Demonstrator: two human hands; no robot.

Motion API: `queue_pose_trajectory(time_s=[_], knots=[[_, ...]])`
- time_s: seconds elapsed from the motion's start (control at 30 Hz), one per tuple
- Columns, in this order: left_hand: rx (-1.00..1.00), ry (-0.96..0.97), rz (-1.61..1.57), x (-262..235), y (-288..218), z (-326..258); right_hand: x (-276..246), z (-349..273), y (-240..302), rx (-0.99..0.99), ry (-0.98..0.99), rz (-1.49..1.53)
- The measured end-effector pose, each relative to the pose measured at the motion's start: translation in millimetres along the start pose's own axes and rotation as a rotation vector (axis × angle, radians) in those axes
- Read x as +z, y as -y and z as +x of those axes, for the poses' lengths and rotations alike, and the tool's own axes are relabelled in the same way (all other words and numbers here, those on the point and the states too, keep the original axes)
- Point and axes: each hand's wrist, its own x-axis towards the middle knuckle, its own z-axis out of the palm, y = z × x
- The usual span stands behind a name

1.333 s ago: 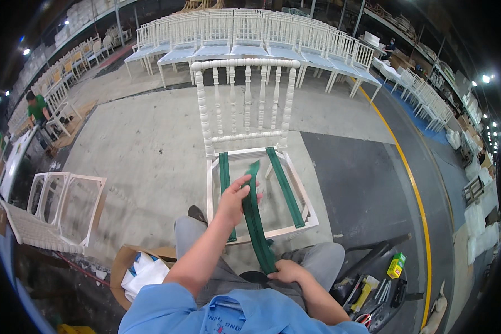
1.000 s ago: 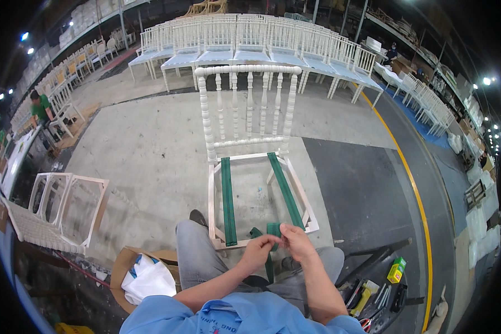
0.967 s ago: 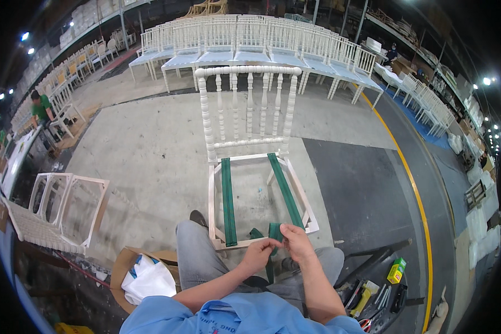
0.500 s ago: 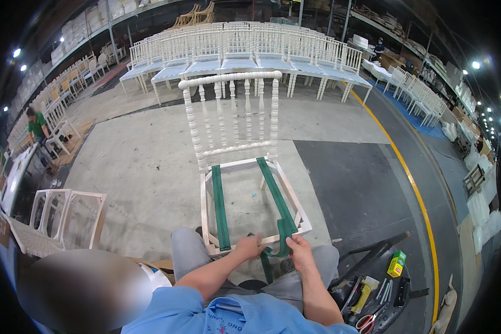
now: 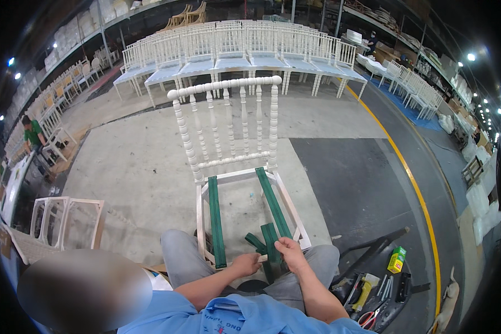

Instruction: The person attaches green webbing strips to the seat frame of a white wooden chair using a pneumatic staple gun. They position each strip, staple it in place, and trim excess material with scissors.

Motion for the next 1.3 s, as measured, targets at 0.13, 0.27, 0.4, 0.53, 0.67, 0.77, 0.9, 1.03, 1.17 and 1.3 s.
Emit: queue_pose_trajectory(time_s=[0.13, 0.27, 0.4, 0.53, 0.67, 0.77, 0.9, 1.03, 1.17, 1.3], knots=[[-0.197, 0.01, -1.051, -23.5, 2.6, 8.3, 8.7, -5.3, 5.1, 0.061, -0.024, -0.044], [-0.245, -0.144, -1.487, -51.8, -7.8, 16.0, 22.9, -6.3, 6.3, 0.008, 0.074, -0.044], [-0.188, -0.265, -1.511, -63.0, -11.8, 12.2, 37.5, -6.7, 12.1, 0.021, 0.061, -0.097], [-0.173, -0.33, -1.455, -67.8, -12.9, 6.7, 54.3, 9.0, 69.8, -0.152, -0.101, -0.038], [-0.205, 0.035, -1.337, -63.7, -53.9, 0.9, 87.5, 23.4, 190.3, -0.811, 0.081, 0.483], [-0.097, 0.401, -1.375, -53.9, -105.2, -2.8, 118.1, 3.1, 267.6, -1.027, 0.244, 0.766], [0.006, 0.595, -1.527, -49.9, -119.9, -24.8, 142.5, -32.7, 301.8, -1.202, 0.401, 0.743], [-0.108, 0.517, -1.438, -51.7, -96.5, -24.4, 133.6, -55.5, 277.6, -1.265, 0.344, 0.54], [-0.237, -0.034, -1.569, -74.2, -55.7, -27.6, 96.1, -46.8, 231.1, -1.13, 0.145, 0.212], [-0.054, -0.332, -1.634, -96.4, -43.7, -29.1, 78.3, -14.2, 154.2, -0.578, -0.102, -0.188]])
